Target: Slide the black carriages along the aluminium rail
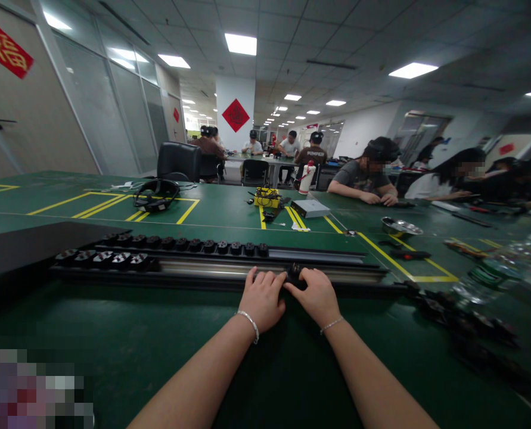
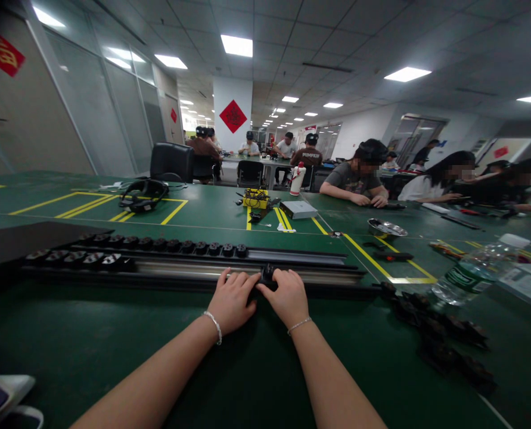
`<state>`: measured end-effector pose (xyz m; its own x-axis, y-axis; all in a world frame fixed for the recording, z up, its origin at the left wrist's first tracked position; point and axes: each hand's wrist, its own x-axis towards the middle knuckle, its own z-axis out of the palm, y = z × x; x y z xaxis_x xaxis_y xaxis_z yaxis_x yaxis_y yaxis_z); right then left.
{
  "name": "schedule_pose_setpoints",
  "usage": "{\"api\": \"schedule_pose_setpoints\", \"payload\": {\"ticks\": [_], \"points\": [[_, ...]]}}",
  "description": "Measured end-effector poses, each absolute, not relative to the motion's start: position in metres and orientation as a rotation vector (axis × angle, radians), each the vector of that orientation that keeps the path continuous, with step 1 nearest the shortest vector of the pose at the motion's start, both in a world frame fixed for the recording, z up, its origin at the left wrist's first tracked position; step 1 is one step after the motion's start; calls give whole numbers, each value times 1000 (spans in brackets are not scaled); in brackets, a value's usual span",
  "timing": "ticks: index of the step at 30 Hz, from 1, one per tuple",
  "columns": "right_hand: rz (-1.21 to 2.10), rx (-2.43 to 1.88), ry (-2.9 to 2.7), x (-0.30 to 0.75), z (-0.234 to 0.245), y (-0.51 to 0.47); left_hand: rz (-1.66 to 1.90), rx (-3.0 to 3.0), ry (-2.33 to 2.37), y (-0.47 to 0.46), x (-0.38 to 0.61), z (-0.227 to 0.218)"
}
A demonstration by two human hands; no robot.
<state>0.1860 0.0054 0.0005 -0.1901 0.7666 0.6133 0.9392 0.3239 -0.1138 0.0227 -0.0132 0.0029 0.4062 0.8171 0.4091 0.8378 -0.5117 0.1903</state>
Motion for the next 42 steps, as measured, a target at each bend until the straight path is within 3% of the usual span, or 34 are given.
{"api": "schedule_pose_setpoints", "payload": {"ticks": [42], "points": [[-434, -1536, -1990, 188, 0, 5, -710, -2571, -1563, -11, 25, 3]]}}
